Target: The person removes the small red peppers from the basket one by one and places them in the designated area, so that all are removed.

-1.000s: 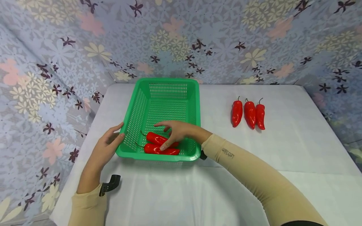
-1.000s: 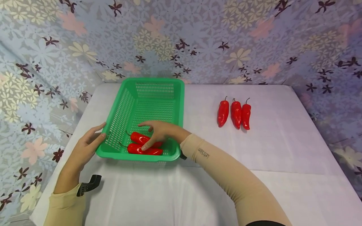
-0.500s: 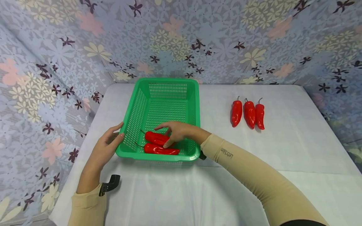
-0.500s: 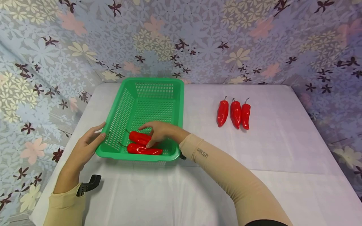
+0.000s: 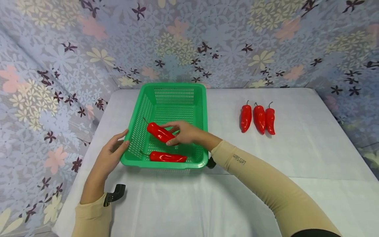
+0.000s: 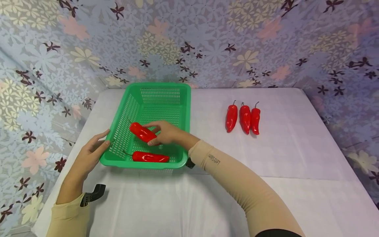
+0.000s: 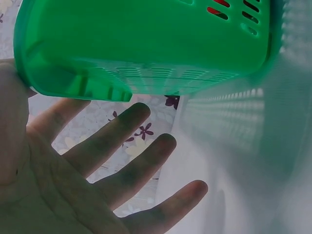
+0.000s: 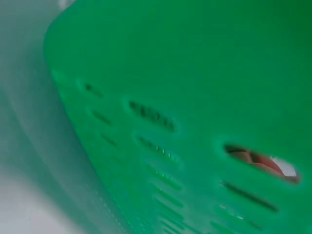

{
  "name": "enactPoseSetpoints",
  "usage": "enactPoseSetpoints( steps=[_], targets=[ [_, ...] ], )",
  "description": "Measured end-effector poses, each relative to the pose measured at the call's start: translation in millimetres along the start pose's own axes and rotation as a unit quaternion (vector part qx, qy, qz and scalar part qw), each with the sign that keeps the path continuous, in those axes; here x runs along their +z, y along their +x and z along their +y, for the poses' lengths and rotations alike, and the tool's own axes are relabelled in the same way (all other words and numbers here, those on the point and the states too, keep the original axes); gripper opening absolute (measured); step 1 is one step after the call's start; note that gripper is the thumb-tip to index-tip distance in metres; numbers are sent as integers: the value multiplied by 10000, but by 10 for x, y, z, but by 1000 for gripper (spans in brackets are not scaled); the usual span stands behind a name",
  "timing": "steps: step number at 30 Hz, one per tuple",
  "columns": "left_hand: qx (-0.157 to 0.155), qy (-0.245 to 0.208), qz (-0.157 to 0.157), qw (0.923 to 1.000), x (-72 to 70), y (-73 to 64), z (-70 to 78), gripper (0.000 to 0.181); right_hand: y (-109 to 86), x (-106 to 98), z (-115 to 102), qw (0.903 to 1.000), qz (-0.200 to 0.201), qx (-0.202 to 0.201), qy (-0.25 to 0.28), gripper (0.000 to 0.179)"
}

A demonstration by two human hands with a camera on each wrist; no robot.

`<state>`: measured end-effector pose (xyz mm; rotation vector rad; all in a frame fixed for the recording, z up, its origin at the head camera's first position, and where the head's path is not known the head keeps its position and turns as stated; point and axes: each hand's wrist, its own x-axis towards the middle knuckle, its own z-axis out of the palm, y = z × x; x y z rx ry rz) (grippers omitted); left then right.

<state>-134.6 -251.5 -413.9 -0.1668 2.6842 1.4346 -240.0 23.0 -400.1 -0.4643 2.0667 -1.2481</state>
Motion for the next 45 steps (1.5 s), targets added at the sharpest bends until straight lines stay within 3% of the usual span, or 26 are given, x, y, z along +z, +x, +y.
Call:
enactPoseSetpoints(
  steps=[8,14,18,22,26,30,36,39,45],
  targets=[
    [-52,-25,18,10000,-66,-60,-72,56,-83,-122,-77,9883,724,-464,1262,67],
    [-99,-17,0,9999,-101,-77,-80,57,-305,-511,-104,9747,1470,-580,1580,68],
    [-129,-8,0,9999,-99,-83,-86,57,-500,-808,-15,9660,1930,-490,1650,68],
    [-93,41,47,9999,-81,-87,-100,57,-704,-1107,160,9572,2475,-13,1499,74],
    [-33,58,80,9999,-68,-84,-100,56,-840,-1364,373,9460,2959,610,1178,81],
    [-26,24,76,10000,-64,-83,-80,56,-872,-1480,584,9397,3181,989,777,85],
    [19,-21,21,10000,-40,-65,-50,57,-860,-1412,912,9416,2992,1317,-808,79],
    [35,-17,-8,10000,-25,-51,-38,57,-827,-1349,1027,9362,2853,1372,-1529,76],
    [19,-16,-51,10000,-7,-30,-18,56,-791,-1302,1074,9199,2813,1564,-2240,74]
  ],
)
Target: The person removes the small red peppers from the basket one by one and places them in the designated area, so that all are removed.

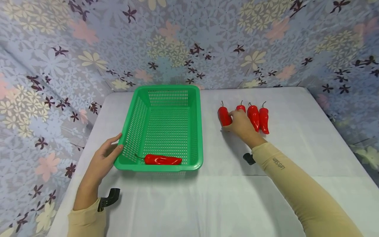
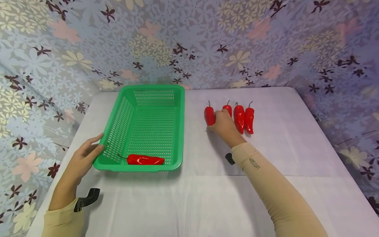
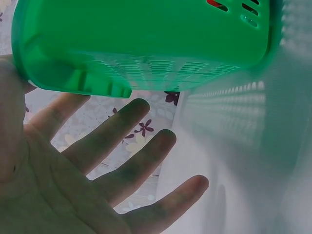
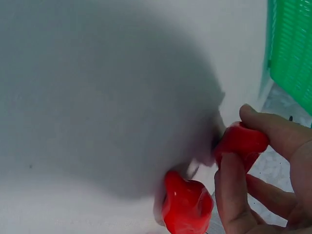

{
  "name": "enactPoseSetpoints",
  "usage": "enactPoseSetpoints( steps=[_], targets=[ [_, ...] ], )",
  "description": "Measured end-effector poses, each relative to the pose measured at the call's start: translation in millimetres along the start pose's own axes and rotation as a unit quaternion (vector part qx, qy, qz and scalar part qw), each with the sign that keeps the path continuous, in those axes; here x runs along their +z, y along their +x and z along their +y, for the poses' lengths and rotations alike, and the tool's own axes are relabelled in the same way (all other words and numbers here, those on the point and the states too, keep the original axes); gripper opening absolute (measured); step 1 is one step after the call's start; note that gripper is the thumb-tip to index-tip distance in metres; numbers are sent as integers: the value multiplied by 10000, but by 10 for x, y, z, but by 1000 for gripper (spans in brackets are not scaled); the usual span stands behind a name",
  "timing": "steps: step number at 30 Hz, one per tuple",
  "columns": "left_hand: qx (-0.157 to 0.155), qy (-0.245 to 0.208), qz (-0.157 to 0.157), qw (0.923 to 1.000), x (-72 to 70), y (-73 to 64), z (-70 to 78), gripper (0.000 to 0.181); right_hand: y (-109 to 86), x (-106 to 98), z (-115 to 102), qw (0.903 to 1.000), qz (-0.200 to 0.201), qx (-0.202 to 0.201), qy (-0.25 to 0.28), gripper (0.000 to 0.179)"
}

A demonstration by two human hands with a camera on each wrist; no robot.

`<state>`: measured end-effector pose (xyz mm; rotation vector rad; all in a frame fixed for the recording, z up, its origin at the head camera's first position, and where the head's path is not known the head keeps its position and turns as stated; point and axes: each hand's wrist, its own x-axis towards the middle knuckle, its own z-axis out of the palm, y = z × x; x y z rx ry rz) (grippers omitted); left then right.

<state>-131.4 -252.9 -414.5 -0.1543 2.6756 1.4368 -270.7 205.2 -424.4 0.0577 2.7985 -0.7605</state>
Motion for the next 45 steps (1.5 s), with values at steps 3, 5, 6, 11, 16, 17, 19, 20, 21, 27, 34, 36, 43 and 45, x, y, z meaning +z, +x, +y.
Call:
enactPoseSetpoints(
  steps=[3,5,6,11,16,17,19,20,21,27,34,36,43,45],
  targets=[
    [-20,2,1,10000,8,2,5,56,-34,-4,-11,9990,197,10,-408,76],
    [-27,-5,1,10000,13,1,10,57,-61,-19,-12,9970,462,-89,-623,78],
    [-20,-13,3,10000,14,0,10,57,-74,-32,-15,9955,632,-167,-693,81],
    [27,-35,31,10000,15,-9,17,56,-130,-130,-71,9867,1418,-611,-517,104],
    [-13,-26,48,10000,14,-18,24,56,-169,-205,-152,9887,1327,-635,-301,116],
    [-37,-21,49,10000,14,-18,22,56,-169,-211,-165,9896,1264,-604,-323,116],
    [-78,-1,49,10000,16,-16,17,56,-172,-223,-190,9910,1167,-582,-316,115],
    [-93,3,49,9999,17,-15,13,56,-173,-228,-202,9914,1136,-597,-243,115],
    [-101,7,49,9999,18,-14,12,57,-171,-234,-219,9913,1132,-656,-144,114],
    [-58,7,55,10000,10,-6,11,57,-200,-297,-447,9802,1150,-1409,779,109],
    [-187,65,22,9998,-3,-7,17,57,-325,-319,-881,9359,-276,-2399,2564,100],
    [-195,64,9,9998,-7,-10,16,58,-354,-274,-999,9172,-805,-2700,2816,100],
    [-44,-33,34,10000,-7,4,12,57,-406,25,-1344,8986,-1376,-3279,2570,96],
    [24,-64,33,10000,-1,14,11,57,-404,143,-1399,9021,-1473,-3374,2251,97]
  ],
)
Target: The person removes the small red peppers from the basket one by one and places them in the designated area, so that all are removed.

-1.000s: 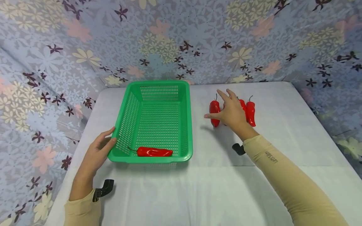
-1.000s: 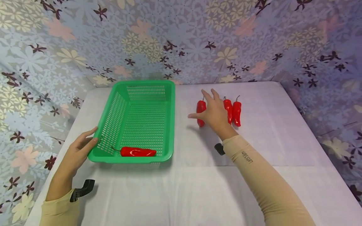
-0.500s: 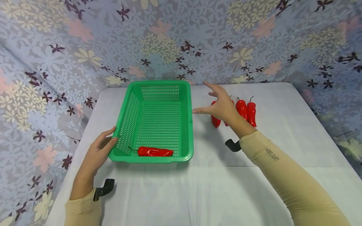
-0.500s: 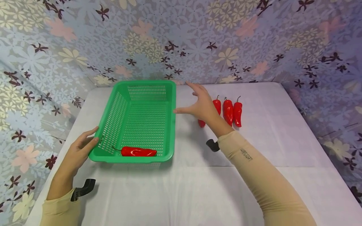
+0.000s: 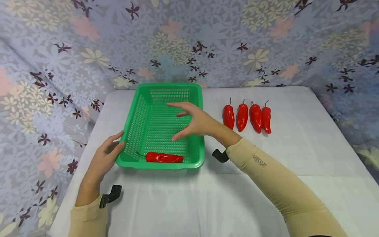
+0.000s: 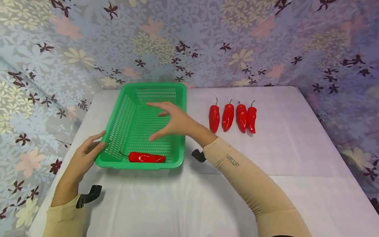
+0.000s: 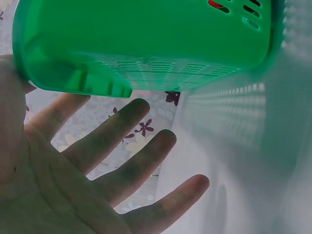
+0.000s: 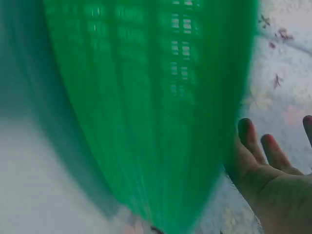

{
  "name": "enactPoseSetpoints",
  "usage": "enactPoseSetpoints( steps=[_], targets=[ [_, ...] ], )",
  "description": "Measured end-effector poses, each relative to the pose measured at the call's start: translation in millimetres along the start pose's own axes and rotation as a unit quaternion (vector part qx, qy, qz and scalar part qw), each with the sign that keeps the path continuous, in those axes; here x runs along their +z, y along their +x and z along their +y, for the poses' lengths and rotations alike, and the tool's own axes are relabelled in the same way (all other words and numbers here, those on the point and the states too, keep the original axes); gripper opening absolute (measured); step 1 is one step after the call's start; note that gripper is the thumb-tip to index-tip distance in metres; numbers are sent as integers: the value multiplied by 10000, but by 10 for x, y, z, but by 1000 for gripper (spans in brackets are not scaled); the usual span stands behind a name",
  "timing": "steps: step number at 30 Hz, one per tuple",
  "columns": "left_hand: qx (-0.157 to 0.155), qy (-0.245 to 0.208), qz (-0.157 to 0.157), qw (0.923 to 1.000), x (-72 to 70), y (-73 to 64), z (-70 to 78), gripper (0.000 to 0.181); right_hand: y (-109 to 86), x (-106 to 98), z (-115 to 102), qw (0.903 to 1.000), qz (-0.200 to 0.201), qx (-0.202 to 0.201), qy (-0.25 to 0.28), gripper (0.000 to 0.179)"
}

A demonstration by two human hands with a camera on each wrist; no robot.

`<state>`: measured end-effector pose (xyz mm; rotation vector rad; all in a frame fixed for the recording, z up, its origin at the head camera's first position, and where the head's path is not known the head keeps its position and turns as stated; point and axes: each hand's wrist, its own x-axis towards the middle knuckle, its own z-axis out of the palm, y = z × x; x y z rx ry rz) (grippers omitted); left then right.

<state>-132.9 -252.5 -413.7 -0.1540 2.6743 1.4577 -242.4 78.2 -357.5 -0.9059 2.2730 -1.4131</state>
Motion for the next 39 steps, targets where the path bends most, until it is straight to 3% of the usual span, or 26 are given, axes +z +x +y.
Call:
enactPoseSetpoints(
  steps=[4,8,20,24,29,32,39],
  targets=[
    [65,-27,25,10000,8,22,-6,56,88,210,67,9980,-474,63,-402,99],
    [37,-18,38,10000,2,24,-16,56,133,360,109,9954,-856,87,-411,97],
    [92,-68,-18,9999,2,36,-22,56,148,509,145,9888,-1450,245,-264,93],
    [42,-61,-10,10000,-6,28,-32,56,159,599,160,9814,-1828,295,-515,92],
    [-2,-53,-5,10000,-2,32,-24,56,166,683,167,9651,-2396,526,-918,85],
    [-12,-65,-6,10000,-1,30,-22,56,167,697,162,9579,-2611,830,-854,82],
    [-51,-60,11,10000,1,21,-27,57,171,702,155,9518,-2747,1265,-510,83]
  ],
)
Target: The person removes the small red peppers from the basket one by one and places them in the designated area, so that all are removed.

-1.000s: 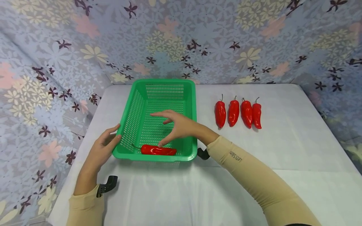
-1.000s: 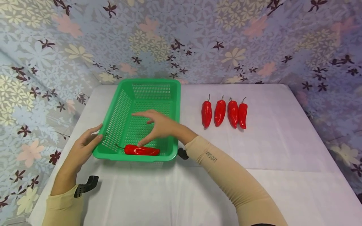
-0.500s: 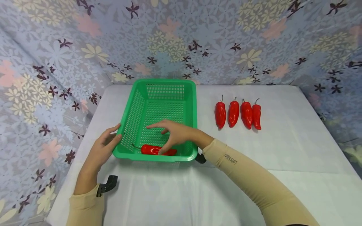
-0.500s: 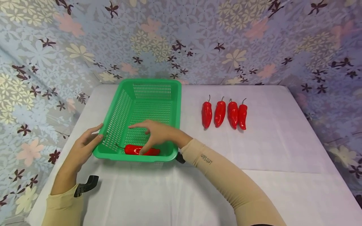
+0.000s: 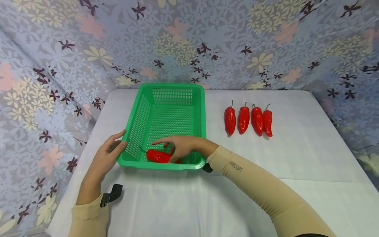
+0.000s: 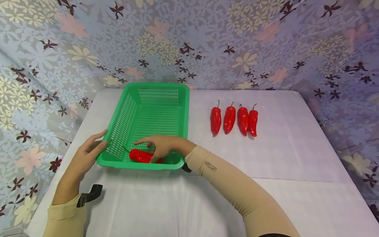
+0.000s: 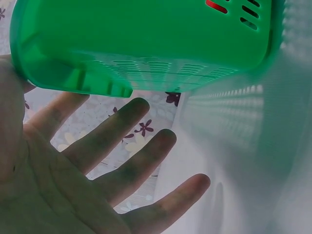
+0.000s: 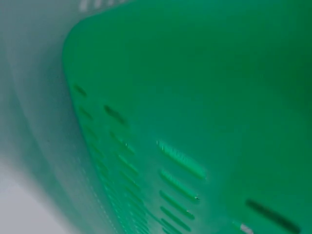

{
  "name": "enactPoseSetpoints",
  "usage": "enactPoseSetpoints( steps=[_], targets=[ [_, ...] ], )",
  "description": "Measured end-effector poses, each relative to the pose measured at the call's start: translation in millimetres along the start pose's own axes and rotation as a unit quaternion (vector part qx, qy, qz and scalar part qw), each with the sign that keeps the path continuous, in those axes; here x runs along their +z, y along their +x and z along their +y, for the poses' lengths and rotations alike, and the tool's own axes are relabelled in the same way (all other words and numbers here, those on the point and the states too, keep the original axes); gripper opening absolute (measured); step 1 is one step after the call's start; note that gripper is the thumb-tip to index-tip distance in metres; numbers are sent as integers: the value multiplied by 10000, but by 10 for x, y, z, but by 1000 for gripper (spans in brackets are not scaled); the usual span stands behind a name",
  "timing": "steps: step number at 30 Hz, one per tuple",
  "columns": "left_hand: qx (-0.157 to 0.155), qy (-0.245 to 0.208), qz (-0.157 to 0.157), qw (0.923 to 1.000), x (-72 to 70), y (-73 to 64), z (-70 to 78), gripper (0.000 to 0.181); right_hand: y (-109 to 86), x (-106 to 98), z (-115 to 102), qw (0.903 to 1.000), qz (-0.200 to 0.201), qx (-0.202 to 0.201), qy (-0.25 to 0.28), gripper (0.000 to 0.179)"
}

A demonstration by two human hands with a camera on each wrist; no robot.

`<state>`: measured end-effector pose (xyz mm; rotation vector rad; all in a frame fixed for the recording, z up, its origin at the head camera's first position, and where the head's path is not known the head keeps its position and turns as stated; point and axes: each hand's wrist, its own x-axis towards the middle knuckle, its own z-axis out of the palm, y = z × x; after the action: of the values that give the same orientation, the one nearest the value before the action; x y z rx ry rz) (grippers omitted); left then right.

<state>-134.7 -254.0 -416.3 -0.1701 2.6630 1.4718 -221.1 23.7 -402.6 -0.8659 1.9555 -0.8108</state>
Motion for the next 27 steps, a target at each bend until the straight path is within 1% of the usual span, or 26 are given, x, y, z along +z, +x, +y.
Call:
enactPoseSetpoints(
  steps=[4,7,9,12,14,15,17,19,21,23,25,27],
  targets=[
    [10,-5,21,10000,-1,-10,8,57,5,6,5,9999,15,137,34,84],
    [-39,6,11,10000,-3,-22,14,57,11,11,2,9994,4,328,140,85],
    [-82,28,0,10000,-3,-28,17,57,18,13,-3,9982,34,551,223,84],
    [-80,31,3,10000,1,-30,20,57,23,8,-17,9952,234,900,315,80],
    [-75,15,9,10000,7,-27,20,57,24,-3,-23,9926,478,1041,410,77],
    [-73,12,14,10000,10,-25,19,57,22,-8,-26,9913,635,1037,510,75],
    [-69,-8,16,10000,16,-20,18,57,19,-23,-27,9884,998,845,777,74],
    [-85,-3,11,10000,18,-16,17,57,10,-41,-25,9824,1412,456,1138,73],
    [-84,11,20,10000,18,-13,17,57,-2,-59,-23,9713,1794,43,1559,73],
    [-87,21,23,10000,17,-11,16,57,-12,-75,-20,9601,2067,-273,1864,73],
    [-88,36,26,10000,17,-8,15,57,-23,-85,-18,9515,2252,-392,2058,73],
    [-83,36,22,10000,18,-4,14,57,-33,-93,-20,9464,2349,-416,2176,73]
  ],
)
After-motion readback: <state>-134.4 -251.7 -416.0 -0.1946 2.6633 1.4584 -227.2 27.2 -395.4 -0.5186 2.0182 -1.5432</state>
